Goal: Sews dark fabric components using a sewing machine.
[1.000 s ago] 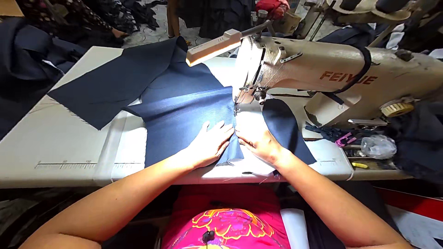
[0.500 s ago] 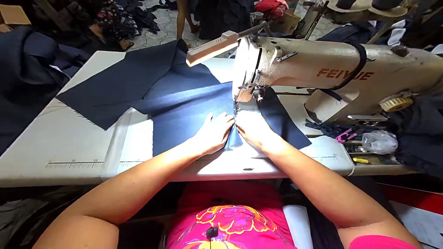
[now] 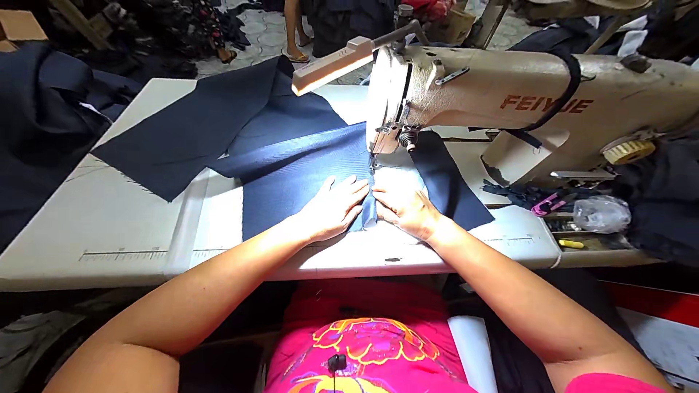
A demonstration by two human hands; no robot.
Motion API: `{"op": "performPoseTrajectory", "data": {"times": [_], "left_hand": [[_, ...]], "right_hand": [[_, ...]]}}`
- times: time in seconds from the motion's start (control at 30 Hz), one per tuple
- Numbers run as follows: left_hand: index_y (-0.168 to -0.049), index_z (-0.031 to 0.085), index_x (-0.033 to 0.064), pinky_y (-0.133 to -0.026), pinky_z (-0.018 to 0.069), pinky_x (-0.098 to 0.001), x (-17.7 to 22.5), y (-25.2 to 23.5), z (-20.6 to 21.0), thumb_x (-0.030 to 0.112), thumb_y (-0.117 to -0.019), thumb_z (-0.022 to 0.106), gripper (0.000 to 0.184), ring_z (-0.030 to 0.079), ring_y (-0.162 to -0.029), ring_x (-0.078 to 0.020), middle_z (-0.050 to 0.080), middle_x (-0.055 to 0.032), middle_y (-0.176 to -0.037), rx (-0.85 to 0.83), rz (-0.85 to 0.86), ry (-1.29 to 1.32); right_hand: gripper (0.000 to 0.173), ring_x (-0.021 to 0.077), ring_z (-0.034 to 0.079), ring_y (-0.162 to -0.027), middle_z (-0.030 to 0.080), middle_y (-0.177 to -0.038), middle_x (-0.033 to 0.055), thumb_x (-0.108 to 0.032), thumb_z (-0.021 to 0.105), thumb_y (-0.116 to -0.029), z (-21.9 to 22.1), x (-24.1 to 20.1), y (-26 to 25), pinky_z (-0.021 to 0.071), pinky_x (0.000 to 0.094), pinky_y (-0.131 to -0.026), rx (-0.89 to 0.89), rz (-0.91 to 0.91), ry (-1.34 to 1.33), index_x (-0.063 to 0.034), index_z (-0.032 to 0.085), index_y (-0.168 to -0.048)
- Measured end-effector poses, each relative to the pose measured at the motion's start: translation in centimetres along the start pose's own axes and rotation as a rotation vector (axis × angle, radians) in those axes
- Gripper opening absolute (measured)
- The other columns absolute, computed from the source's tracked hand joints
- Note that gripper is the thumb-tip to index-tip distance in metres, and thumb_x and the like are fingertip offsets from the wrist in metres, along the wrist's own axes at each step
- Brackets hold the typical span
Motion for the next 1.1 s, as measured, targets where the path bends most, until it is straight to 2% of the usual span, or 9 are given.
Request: {"op": "performPoseTrajectory", "data": {"times": [0.1, 0.2, 0.3, 0.43, 0.6, 0.73, 0.8, 0.97, 1.1], "left_hand": [[-0.154, 0.048, 0.0078, -0.121, 0.0132, -0.0673, 0.5, 0.5, 0.1, 0.028, -0.1084, 0.035, 0.051, 0.031, -0.154, -0.0270, 0.043, -0.0057, -0.162, -0.007, 0.070, -0.007], [-0.154, 0.050, 0.0144, -0.121, 0.0126, -0.0679, 1.1, 1.8, 0.3, 0.032, -0.1077, 0.033, 0.052, 0.031, -0.154, -0.0234, 0.044, 0.0001, -0.162, -0.048, 0.157, -0.014], [-0.152, 0.053, 0.0199, -0.120, 0.0116, -0.0704, 1.4, 2.6, 0.4, 0.036, -0.1080, 0.034, 0.050, 0.031, -0.155, -0.0236, 0.047, 0.0035, -0.159, -0.076, 0.199, 0.035], [-0.149, 0.057, 0.0219, -0.120, 0.0116, -0.0717, 0.7, 2.0, -0.1, 0.034, -0.1079, 0.034, 0.048, 0.033, -0.154, -0.0244, 0.051, 0.0057, -0.156, -0.058, 0.196, 0.066], [-0.151, 0.055, 0.0195, -0.120, 0.0092, -0.0715, -1.1, 0.2, -0.6, 0.035, -0.1080, 0.034, 0.050, 0.029, -0.155, -0.0261, 0.047, 0.0033, -0.160, -0.093, 0.193, 0.063], [-0.148, 0.058, 0.0203, -0.119, 0.0083, -0.0738, -0.8, 0.7, -0.9, 0.036, -0.1061, 0.039, 0.049, 0.030, -0.155, -0.0289, 0.047, 0.0029, -0.159, -0.128, 0.246, 0.066], [-0.148, 0.058, 0.0217, -0.119, 0.0073, -0.0747, -0.6, 1.0, -0.9, 0.035, -0.1055, 0.040, 0.048, 0.029, -0.155, -0.0293, 0.047, 0.0034, -0.159, -0.149, 0.257, 0.077], [-0.145, 0.062, 0.0223, -0.116, 0.0099, -0.0777, -0.6, 0.8, -1.0, 0.041, -0.1064, 0.037, 0.049, 0.032, -0.154, -0.0312, 0.050, 0.0029, -0.157, -0.119, 0.279, 0.071], [-0.146, 0.060, 0.0251, -0.118, 0.0085, -0.0756, -2.3, -0.8, -1.3, 0.041, -0.1081, 0.036, 0.048, 0.032, -0.154, -0.0300, 0.049, 0.0037, -0.158, -0.112, 0.254, 0.090]], "right_hand": [[0.039, 0.0295, 0.069, -0.117, 0.070, -0.130, 0.0160, -0.027, 0.059, -0.0998, 0.0, -0.1, 0.8, 0.0553, 0.0467, -0.098, -0.069, 0.038, -0.021, 0.0031, 0.072, -0.121], [0.039, 0.0292, 0.069, -0.118, 0.069, -0.132, 0.0153, -0.025, 0.054, -0.1023, -0.4, -0.7, 1.5, 0.0542, 0.0466, -0.100, -0.137, 0.064, -0.029, 0.0012, 0.071, -0.125], [0.038, 0.0301, 0.069, -0.116, 0.071, -0.130, 0.0136, -0.025, 0.050, -0.1041, -0.5, -0.9, 2.2, 0.0524, 0.0473, -0.100, -0.155, 0.061, -0.032, -0.0021, 0.072, -0.126], [0.035, 0.0289, 0.068, -0.119, 0.071, -0.127, 0.0146, -0.021, 0.054, -0.1024, -0.7, -0.1, 1.5, 0.0511, 0.0464, -0.104, -0.158, 0.068, -0.120, -0.0012, 0.073, -0.123], [0.036, 0.0295, 0.058, -0.131, 0.065, -0.137, 0.0136, -0.018, 0.053, -0.1029, -0.1, 1.9, 0.1, 0.0407, 0.0478, -0.115, -0.229, 0.136, -0.051, -0.0038, 0.069, -0.131], [0.037, 0.0267, 0.059, -0.131, 0.065, -0.139, 0.0098, -0.014, 0.049, -0.1038, 0.5, 0.2, 1.0, 0.0445, 0.0482, -0.113, -0.225, 0.123, 0.068, -0.0075, 0.067, -0.135], [0.037, 0.0280, 0.063, -0.126, 0.067, -0.136, 0.0098, -0.006, 0.051, -0.1007, 0.1, -0.4, 1.6, 0.0471, 0.0514, -0.108, -0.194, 0.114, 0.020, -0.0080, 0.069, -0.133], [0.034, 0.0283, 0.068, -0.115, 0.072, -0.127, 0.0104, -0.004, 0.054, -0.0961, -0.7, -0.2, 1.7, 0.0522, 0.0484, -0.100, -0.128, 0.066, -0.034, -0.0074, 0.075, -0.123], [0.034, 0.0290, 0.065, -0.121, 0.071, -0.128, 0.0112, -0.002, 0.055, -0.0944, -0.8, 1.3, 0.5, 0.0494, 0.0473, -0.105, -0.153, 0.074, -0.033, -0.0073, 0.077, -0.120]]}}
Point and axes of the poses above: each hand's wrist, its own y-axis away from the middle knuckle, its own z-axis out of the palm, x = y × z, the point moved 9 cm from there along -y, towards the middle knuckle
